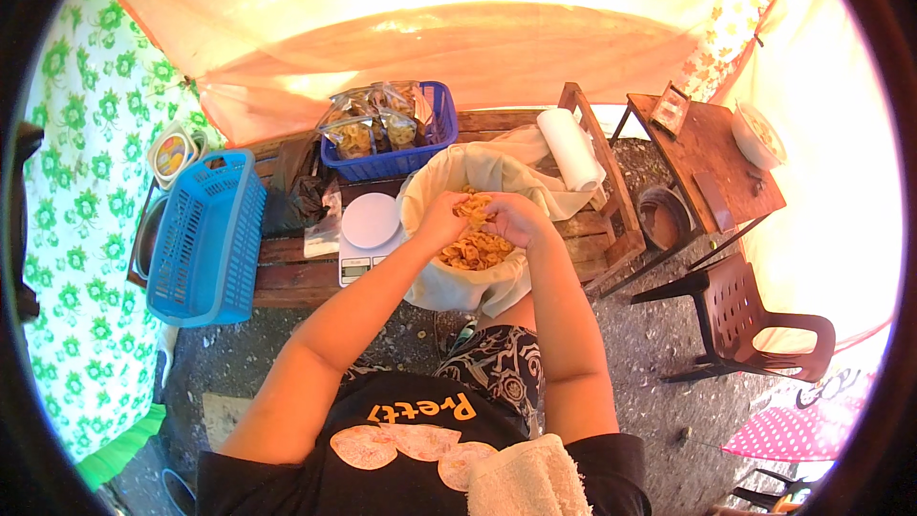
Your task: The person scoops a dry snack from a large sack into small plastic bags placed on a digital scale, then moves the filled bags into a blue basket. The process repeats with multiple bags.
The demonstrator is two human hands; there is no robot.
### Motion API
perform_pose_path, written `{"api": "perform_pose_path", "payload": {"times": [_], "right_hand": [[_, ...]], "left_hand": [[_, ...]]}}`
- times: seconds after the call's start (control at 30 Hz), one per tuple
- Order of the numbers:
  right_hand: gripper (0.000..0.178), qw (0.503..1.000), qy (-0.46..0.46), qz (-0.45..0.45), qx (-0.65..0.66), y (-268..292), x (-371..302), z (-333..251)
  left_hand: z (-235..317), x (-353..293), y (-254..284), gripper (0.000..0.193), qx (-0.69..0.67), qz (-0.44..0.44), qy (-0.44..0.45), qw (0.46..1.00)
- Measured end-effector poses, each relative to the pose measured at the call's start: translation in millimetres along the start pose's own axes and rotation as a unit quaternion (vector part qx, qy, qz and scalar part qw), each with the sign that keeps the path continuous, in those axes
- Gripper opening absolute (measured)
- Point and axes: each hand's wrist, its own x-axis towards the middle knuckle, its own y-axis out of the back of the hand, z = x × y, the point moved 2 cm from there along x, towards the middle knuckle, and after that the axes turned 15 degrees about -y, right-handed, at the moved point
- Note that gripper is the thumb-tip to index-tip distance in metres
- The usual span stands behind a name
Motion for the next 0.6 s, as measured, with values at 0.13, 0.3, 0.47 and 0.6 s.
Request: {"api": "perform_pose_path", "payload": {"times": [0.13, 0.3, 0.47, 0.6], "right_hand": [[0.041, 0.996, -0.015, 0.064, -0.062, -11, -5, -2], [0.043, 0.916, 0.014, 0.243, -0.318, -21, -1, -2], [0.034, 0.882, 0.095, 0.297, -0.353, -26, 6, -6], [0.026, 0.921, 0.153, 0.296, -0.203, -16, 13, -6]], "left_hand": [[-5, -2, -4, 0.043, 0.017, 0.009, -0.010, 1.000], [-11, -2, -7, 0.045, -0.004, 0.014, -0.014, 1.000], [-15, 0, -6, 0.046, -0.016, 0.012, -0.035, 0.999], [-4, 3, 6, 0.047, -0.037, -0.009, -0.009, 0.999]]}}
